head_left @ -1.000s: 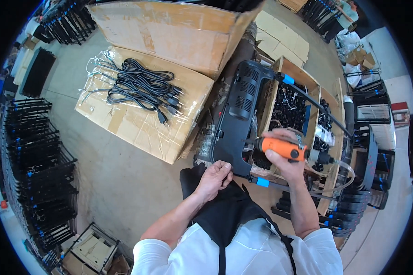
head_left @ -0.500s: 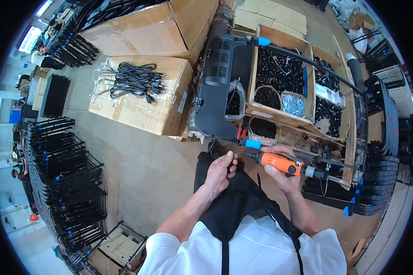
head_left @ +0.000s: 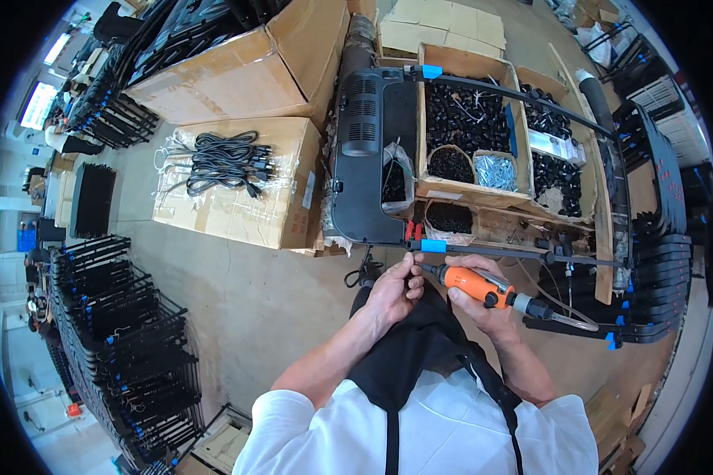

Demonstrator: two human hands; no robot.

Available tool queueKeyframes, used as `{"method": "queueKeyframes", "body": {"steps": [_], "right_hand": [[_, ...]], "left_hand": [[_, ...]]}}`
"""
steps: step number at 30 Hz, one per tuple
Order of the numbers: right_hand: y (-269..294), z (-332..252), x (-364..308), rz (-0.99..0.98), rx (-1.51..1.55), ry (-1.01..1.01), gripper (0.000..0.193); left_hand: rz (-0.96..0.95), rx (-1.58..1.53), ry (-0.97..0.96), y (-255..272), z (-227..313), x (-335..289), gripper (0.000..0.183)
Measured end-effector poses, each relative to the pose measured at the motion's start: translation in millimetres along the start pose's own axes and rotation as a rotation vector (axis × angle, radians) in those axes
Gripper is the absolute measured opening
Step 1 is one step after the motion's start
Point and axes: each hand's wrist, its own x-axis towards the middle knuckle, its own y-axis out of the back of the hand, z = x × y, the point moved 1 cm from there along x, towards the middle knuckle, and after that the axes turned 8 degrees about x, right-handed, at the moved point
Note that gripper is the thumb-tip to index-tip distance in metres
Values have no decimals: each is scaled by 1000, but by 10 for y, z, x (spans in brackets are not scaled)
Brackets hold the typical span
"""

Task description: Assembling a metal frame by attaching plastic components and securing them with screws using a power tool.

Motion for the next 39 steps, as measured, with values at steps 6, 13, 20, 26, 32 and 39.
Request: {"method": "queueKeyframes", "body": {"steps": [6,13,20,26,32,39], "right_hand": [[-177,-17,101,123,9,59,48],[-229,-261,312,166,0,62,50],[-412,-256,506,102,-160,-39,48],[-516,-60,571,77,-163,-57,45],[-553,31,626,-1,-357,-35,47],[-675,33,720,-5,-301,-86,45]], "left_hand": [[-30,84,14,-183,164,-105,33],[125,922,-391,97,927,-91,31],[96,2318,-646,-177,1331,206,36],[80,2281,-714,-13,1320,250,39],[61,2283,-725,-6,1335,256,39],[55,2256,-751,19,1327,242,39]]}}
